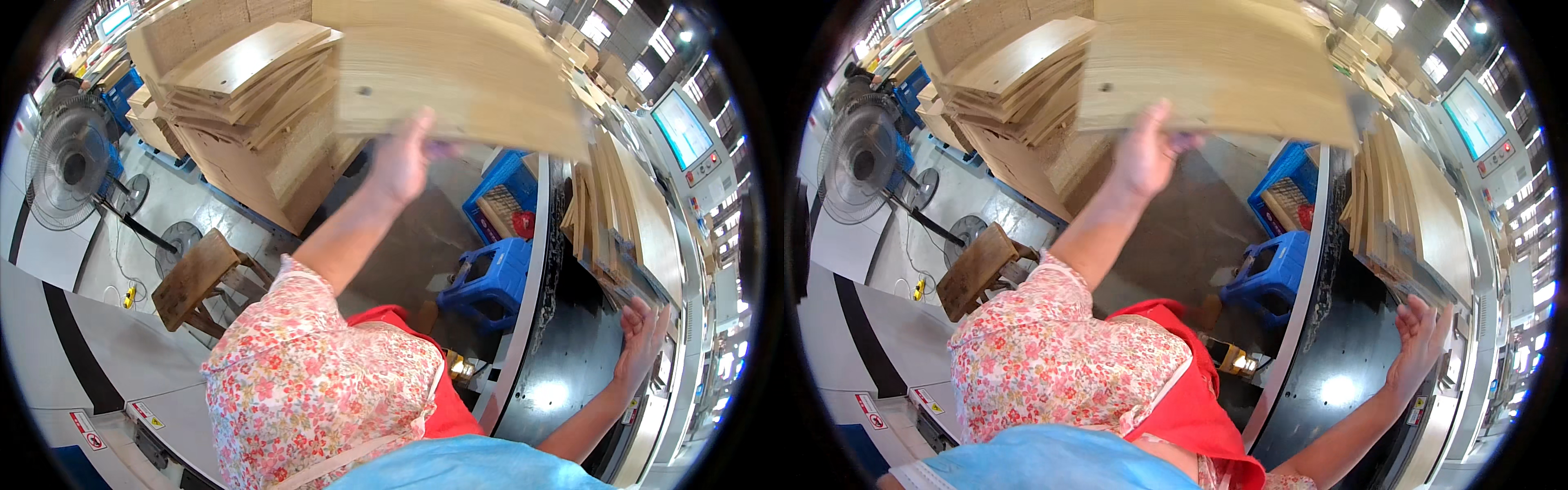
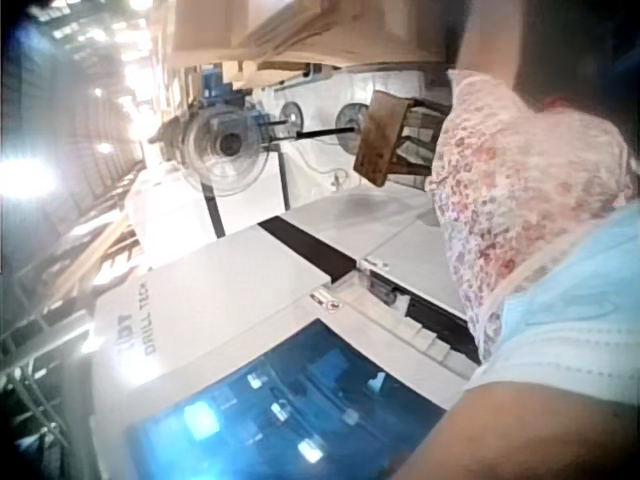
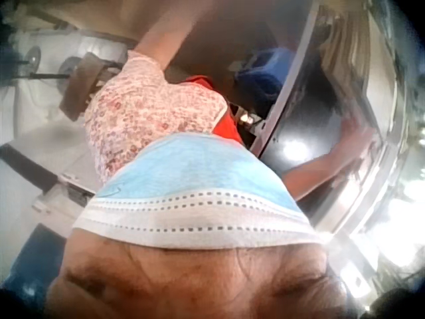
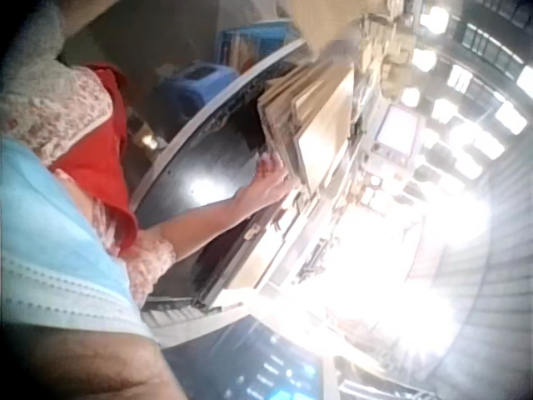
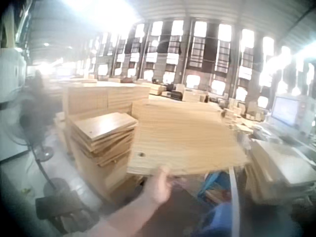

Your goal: The person moves wooden panels from a stack to a processing machine and then onto a collection rack by hand.

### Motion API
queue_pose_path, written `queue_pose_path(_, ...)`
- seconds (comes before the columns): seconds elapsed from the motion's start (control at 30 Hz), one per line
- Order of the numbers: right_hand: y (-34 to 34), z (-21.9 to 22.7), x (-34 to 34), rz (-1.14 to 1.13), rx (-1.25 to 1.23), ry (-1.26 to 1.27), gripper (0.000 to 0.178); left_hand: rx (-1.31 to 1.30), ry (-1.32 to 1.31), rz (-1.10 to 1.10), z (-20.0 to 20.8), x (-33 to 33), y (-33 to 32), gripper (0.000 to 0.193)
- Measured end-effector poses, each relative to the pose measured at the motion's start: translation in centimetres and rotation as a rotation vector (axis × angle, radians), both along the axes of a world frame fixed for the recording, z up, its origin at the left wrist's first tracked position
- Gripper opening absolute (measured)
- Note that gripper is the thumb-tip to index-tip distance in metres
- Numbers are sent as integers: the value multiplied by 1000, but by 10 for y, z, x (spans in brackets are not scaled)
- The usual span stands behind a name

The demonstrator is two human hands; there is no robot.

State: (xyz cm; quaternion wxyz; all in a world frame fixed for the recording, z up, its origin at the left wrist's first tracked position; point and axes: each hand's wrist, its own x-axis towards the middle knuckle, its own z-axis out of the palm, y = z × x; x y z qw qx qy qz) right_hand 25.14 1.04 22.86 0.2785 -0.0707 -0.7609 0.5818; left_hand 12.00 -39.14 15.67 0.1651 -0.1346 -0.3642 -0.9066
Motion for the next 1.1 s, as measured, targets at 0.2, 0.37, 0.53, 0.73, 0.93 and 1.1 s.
queue_pose_path(0.2, 15, -18, -65, 60, -85, -78, 43, 43, -89, 313, -25, -77, -136, 38)
queue_pose_path(0.37, -13, -9, -103, -45, -188, -39, 66, 106, -326, 669, -52, -108, -289, 44)
queue_pose_path(0.53, -10, -17, -119, -238, -294, 65, 66, 96, -498, 488, -35, -113, -299, 66)
queue_pose_path(0.73, -2, -5, -73, -343, -440, 306, 64, -441, -305, -214, -60, -140, -135, 56)
queue_pose_path(0.93, -14, 6, 31, -406, -373, 318, 53, -592, 19, -1121, -38, -75, 146, 81)
queue_pose_path(1.1, -34, -43, 112, -628, -465, 314, 47, -99, -61, -1325, 17, -21, 259, 65)
